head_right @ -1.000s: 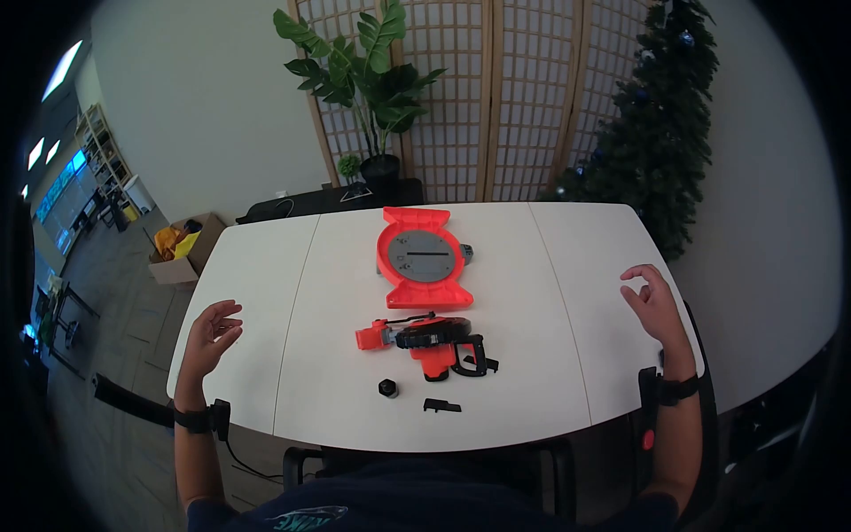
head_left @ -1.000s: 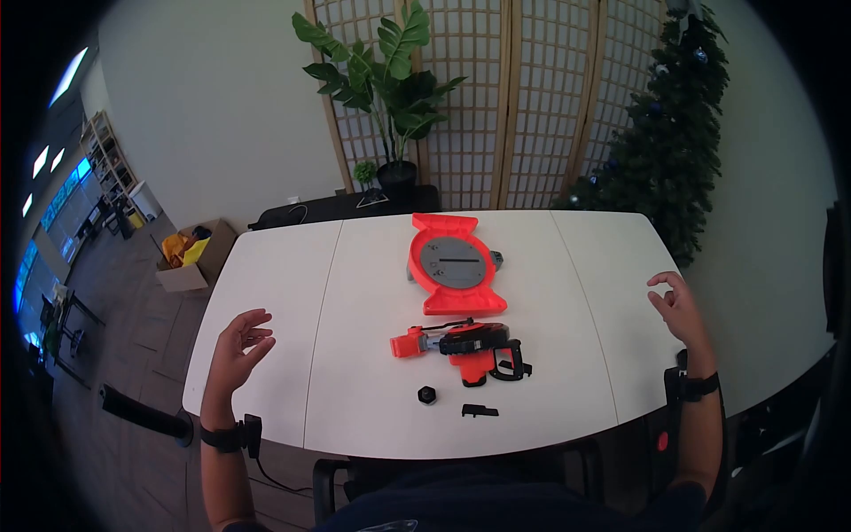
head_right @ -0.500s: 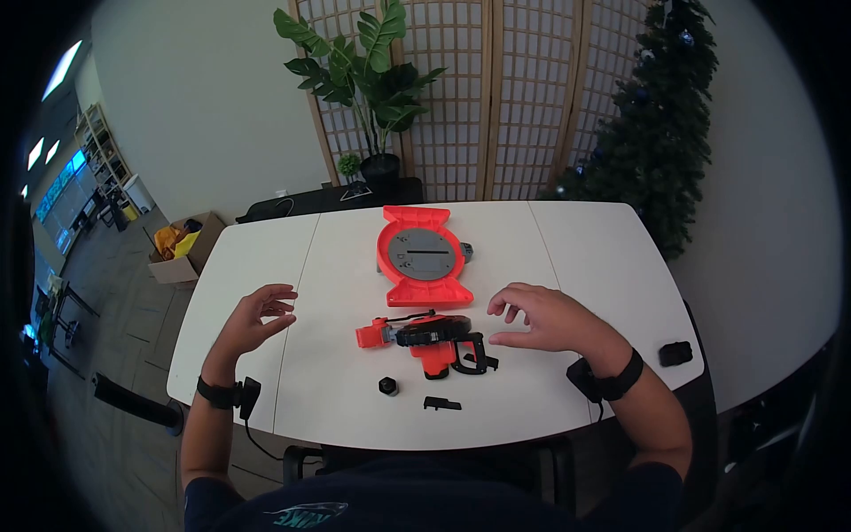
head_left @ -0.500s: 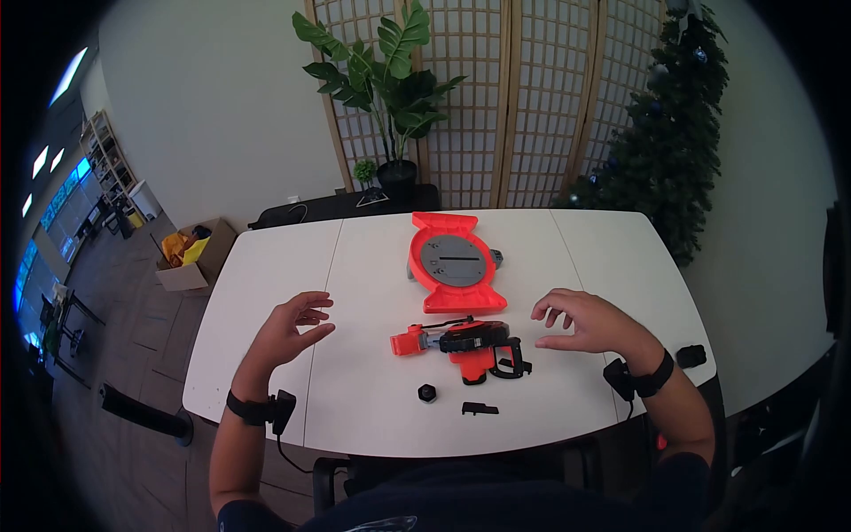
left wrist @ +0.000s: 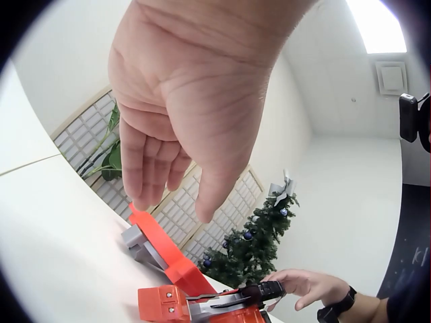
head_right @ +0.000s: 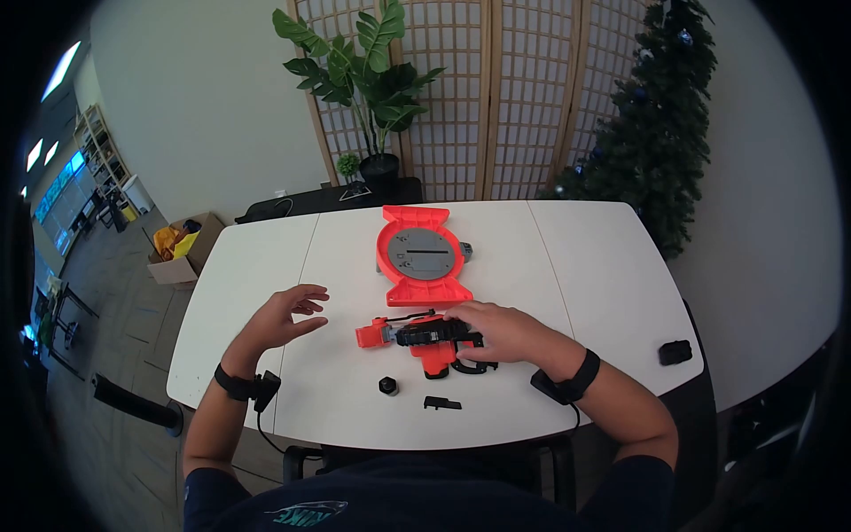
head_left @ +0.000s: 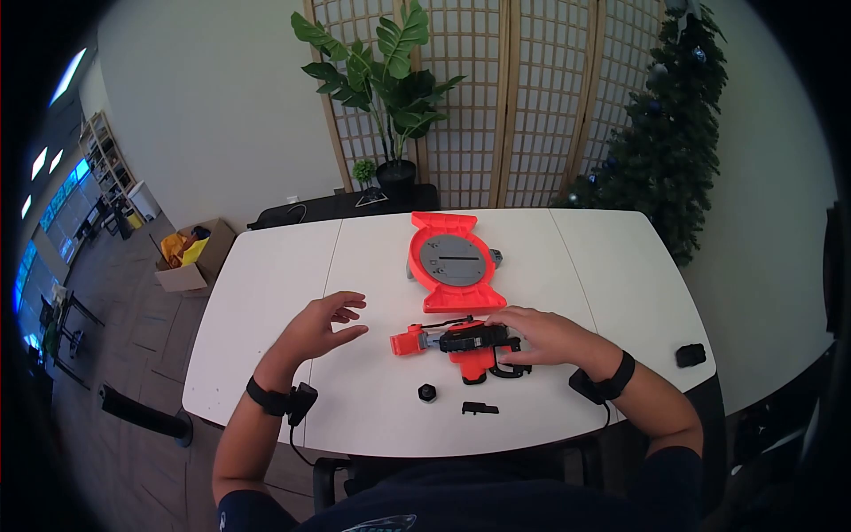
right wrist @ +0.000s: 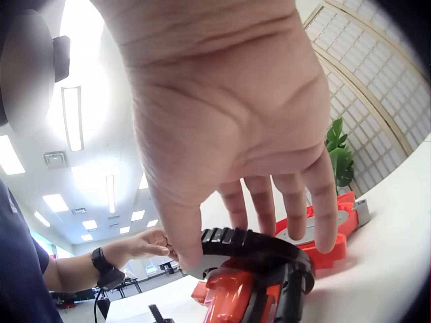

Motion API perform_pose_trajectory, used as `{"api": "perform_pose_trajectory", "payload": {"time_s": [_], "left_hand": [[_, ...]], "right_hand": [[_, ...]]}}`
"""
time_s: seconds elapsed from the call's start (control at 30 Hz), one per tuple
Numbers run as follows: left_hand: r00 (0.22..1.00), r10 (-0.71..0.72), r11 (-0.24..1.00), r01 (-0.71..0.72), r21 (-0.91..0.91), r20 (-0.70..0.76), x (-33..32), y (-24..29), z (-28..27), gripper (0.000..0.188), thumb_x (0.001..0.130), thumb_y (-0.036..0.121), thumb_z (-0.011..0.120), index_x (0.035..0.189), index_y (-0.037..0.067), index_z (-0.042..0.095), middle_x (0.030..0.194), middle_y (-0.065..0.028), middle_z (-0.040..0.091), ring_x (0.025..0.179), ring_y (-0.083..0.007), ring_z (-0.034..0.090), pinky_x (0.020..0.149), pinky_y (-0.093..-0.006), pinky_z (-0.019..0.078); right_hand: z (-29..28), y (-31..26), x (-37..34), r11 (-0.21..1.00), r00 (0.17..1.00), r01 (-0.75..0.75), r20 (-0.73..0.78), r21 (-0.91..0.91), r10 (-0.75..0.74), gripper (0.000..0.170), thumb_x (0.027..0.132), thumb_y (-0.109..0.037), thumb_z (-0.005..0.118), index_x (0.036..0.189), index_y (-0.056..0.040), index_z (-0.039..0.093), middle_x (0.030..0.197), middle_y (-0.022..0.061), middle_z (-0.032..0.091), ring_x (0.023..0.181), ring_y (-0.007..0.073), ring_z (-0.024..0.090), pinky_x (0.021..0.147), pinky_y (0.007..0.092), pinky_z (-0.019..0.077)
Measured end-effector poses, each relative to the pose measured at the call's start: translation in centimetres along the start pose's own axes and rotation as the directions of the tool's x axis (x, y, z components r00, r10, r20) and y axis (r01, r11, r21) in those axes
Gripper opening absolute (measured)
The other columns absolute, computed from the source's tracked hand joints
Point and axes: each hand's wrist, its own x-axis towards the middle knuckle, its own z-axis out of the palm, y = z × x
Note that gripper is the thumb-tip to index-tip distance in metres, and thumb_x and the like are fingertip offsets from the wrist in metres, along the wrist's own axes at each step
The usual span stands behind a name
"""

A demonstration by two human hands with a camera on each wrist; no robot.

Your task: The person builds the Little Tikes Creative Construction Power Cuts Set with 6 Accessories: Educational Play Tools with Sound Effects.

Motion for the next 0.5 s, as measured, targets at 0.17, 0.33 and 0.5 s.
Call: {"api": "perform_pose_trajectory", "payload": {"time_s": [0.17,0.33,0.5], "left_hand": [[1.000,-0.009,1.000,0.009,-0.009,0.029,0.5,0.1,0.7,0.051,0.088,0.026,0.079,0.130,0.005,0.059,0.122,-0.0127,0.069,0.109,-0.0252,0.069,0.092,-0.0350,0.0571],[0.998,0.005,1.000,-0.005,0.007,0.059,0.9,0.4,1.1,0.051,0.089,0.026,0.078,0.131,0.006,0.059,0.123,-0.0133,0.069,0.111,-0.0260,0.068,0.090,-0.0355,0.0575],[0.996,0.019,1.000,-0.020,0.006,0.084,1.0,0.9,1.8,0.051,0.088,0.024,0.079,0.130,0.005,0.059,0.123,-0.0130,0.069,0.113,-0.0262,0.068,0.097,-0.0363,0.0549]], "right_hand": [[1.2,-0.2,0.5,0.999,0.998,0.034,-0.062,-0.008,-0.034,0.066,0.084,-0.026,0.077,0.142,-0.0125,0.050,0.144,0.0083,0.054,0.125,0.0290,0.058,0.100,0.0406,0.0513],[2.7,-0.1,1.2,0.997,0.976,0.070,-0.204,-0.007,-0.070,0.050,0.086,-0.015,0.073,0.133,-0.0098,0.058,0.136,0.0092,0.061,0.119,0.0305,0.061,0.098,0.0409,0.0531],[3.1,0.0,1.4,0.994,0.959,0.094,-0.264,-0.063,-0.108,0.046,0.083,-0.009,0.073,0.128,-0.0083,0.062,0.130,0.0089,0.066,0.114,0.0302,0.065,0.096,0.0399,0.0547]]}}
